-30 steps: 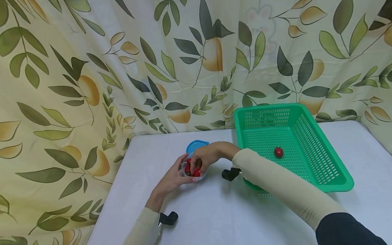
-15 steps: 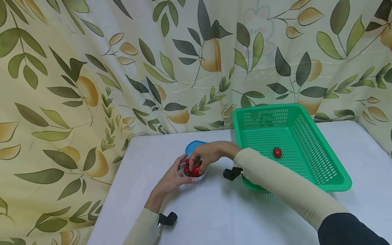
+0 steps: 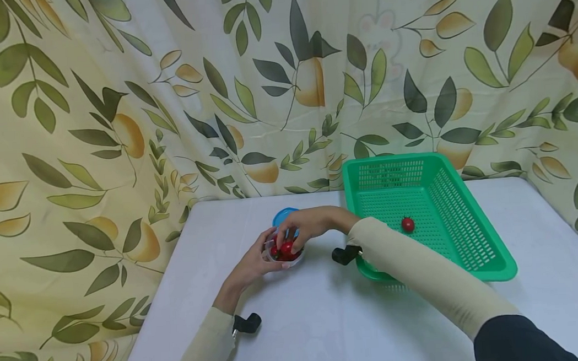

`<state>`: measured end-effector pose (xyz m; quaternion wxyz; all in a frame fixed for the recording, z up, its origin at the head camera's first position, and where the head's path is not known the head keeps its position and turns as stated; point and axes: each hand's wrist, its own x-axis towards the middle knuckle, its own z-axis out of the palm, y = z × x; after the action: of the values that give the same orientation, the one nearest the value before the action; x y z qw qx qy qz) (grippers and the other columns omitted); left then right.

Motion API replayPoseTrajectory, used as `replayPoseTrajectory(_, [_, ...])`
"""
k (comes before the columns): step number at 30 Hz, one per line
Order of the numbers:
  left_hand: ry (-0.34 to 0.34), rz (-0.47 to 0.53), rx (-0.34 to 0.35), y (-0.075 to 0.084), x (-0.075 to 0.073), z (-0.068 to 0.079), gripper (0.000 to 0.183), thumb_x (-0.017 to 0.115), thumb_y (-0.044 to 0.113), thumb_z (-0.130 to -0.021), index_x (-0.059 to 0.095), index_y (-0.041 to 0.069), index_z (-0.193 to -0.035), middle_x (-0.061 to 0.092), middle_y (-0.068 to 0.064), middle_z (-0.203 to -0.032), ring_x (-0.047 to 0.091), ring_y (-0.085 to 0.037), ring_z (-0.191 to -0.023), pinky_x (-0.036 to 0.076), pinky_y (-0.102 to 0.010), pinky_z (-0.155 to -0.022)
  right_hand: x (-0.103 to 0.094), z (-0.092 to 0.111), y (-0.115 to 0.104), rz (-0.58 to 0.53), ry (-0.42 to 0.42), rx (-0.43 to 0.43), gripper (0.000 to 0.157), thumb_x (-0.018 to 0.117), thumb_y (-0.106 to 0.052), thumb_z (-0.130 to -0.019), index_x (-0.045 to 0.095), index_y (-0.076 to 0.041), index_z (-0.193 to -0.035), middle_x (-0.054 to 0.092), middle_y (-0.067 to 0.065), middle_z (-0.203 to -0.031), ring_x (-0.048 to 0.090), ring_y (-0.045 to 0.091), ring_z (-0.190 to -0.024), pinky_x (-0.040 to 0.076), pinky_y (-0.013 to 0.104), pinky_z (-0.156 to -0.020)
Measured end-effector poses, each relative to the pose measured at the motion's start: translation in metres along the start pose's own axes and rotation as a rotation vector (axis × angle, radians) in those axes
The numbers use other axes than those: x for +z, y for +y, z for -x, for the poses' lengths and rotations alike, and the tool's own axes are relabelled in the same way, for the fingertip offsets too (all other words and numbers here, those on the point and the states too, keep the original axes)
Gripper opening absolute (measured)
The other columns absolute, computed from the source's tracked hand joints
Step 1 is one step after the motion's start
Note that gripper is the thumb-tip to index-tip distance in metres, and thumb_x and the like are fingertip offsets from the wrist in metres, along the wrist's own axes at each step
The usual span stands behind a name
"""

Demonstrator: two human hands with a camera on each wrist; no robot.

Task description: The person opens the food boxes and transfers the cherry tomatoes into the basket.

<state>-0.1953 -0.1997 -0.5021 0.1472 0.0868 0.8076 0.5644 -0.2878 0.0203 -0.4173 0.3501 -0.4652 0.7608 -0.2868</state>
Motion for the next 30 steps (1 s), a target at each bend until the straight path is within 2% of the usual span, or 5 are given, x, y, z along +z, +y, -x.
replayPoseTrajectory(9, [-0.004,0.024,-0.003,0.000,0.001,-0.001,0.106,0.091,0.033,-0.076,0.026,0.027,-0.160,0.035,0.003,-0.160,0.032,-0.028,-0.147,0.038,-0.054,-0.116,-0.005,0.010,-0.004,-0.101,0.003,-0.016,0.032,0.077,-0.007,-0.089,0.072,-0.015,-0.120,0.069,-0.002,-0.119,0.065,0.020,-0.110,0.059,0.033,-0.088])
replayPoseTrajectory(20, [0.006,0.010,-0.009,0.000,0.002,-0.002,0.102,0.090,0.032,-0.077,0.028,0.032,-0.158,0.032,0.001,-0.163,0.031,-0.031,-0.149,0.042,-0.055,-0.112,-0.007,0.024,-0.013,-0.109,0.004,-0.030,0.031,0.077,-0.010,-0.089,0.072,-0.015,-0.119,0.067,-0.003,-0.120,0.063,0.019,-0.112,0.058,0.033,-0.091])
replayPoseTrajectory(27, [0.016,0.011,-0.013,-0.001,0.002,-0.002,0.102,0.091,0.033,-0.076,0.029,0.032,-0.157,0.033,0.000,-0.162,0.032,-0.031,-0.148,0.041,-0.056,-0.112,-0.010,0.035,-0.018,-0.103,0.014,-0.086,0.035,0.077,-0.010,-0.090,0.069,-0.005,-0.124,0.069,-0.001,-0.119,0.064,0.020,-0.111,0.056,0.035,-0.096])
replayPoseTrajectory(30, [0.018,0.004,-0.007,-0.001,0.002,-0.002,0.103,0.091,0.036,-0.075,0.030,0.032,-0.157,0.032,0.001,-0.162,0.032,-0.031,-0.148,0.041,-0.056,-0.113,-0.011,0.040,-0.021,-0.103,0.022,-0.088,0.035,0.078,-0.010,-0.089,0.069,-0.006,-0.123,0.068,-0.001,-0.120,0.063,0.020,-0.112,0.056,0.036,-0.096])
